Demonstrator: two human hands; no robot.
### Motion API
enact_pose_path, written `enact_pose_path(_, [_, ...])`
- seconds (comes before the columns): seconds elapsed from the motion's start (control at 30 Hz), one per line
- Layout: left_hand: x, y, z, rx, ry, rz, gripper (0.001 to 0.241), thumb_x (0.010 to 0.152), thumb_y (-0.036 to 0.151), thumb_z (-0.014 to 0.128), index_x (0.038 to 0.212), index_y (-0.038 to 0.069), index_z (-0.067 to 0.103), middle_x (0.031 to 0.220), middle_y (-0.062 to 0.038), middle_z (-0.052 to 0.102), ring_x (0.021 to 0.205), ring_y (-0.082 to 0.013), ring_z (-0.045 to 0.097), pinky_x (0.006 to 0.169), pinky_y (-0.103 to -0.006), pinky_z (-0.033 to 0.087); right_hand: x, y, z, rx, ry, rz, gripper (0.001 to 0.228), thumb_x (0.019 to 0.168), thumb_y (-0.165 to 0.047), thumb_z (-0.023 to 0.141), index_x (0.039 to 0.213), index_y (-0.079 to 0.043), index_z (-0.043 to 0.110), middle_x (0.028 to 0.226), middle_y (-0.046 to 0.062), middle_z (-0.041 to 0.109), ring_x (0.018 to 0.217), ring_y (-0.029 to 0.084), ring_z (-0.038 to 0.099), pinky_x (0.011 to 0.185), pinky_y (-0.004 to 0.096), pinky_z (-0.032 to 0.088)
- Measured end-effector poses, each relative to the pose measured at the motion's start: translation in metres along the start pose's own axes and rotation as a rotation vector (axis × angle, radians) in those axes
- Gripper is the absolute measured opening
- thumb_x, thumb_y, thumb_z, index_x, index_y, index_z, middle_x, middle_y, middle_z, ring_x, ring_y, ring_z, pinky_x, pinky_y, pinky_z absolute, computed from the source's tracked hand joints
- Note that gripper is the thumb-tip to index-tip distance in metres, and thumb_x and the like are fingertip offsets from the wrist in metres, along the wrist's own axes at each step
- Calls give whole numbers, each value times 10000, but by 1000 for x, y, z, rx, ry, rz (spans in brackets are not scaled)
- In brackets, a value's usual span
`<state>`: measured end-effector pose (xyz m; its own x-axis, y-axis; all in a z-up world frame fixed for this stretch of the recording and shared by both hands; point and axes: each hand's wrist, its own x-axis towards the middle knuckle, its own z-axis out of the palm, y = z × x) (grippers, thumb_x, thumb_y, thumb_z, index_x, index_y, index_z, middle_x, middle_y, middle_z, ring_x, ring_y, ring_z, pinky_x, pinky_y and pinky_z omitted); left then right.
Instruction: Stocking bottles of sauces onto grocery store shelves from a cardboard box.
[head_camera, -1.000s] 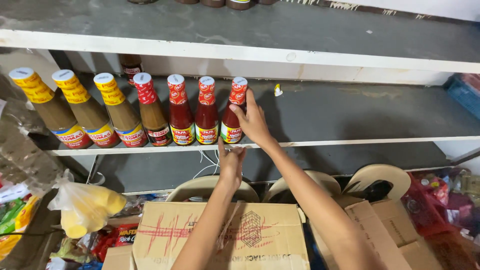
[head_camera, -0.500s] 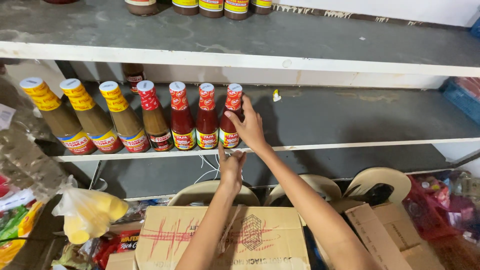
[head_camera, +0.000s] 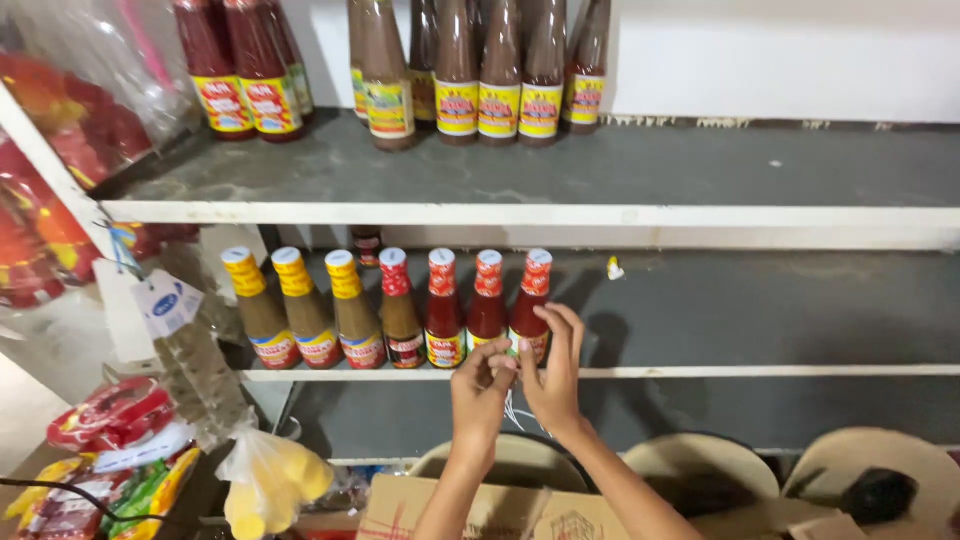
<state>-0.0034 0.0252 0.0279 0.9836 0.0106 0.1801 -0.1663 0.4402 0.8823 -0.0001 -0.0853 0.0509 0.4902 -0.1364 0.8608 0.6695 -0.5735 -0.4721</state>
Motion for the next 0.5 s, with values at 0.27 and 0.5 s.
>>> enact_pose_path(0.27, [20,78,-19,117,68,183,179,974,132,708,921,-37,737,678,11,605,631,-59,499,559,-241,423,46,-68,0,59,-70,-139,376,933,-45,646,1294,5,552,1337,209,502,1230,360,555,1060,412,457])
enact_pose_path(0.5, [57,191,-33,469,157,598,176,975,149,666,961,-16,725,832,-53,731,731,-100,622,657,-276,506,137,-123,28,78,-142,-296,384,934,-34,653,1305,-7,560,1308,186,534,1230,327,566,1076,417,456])
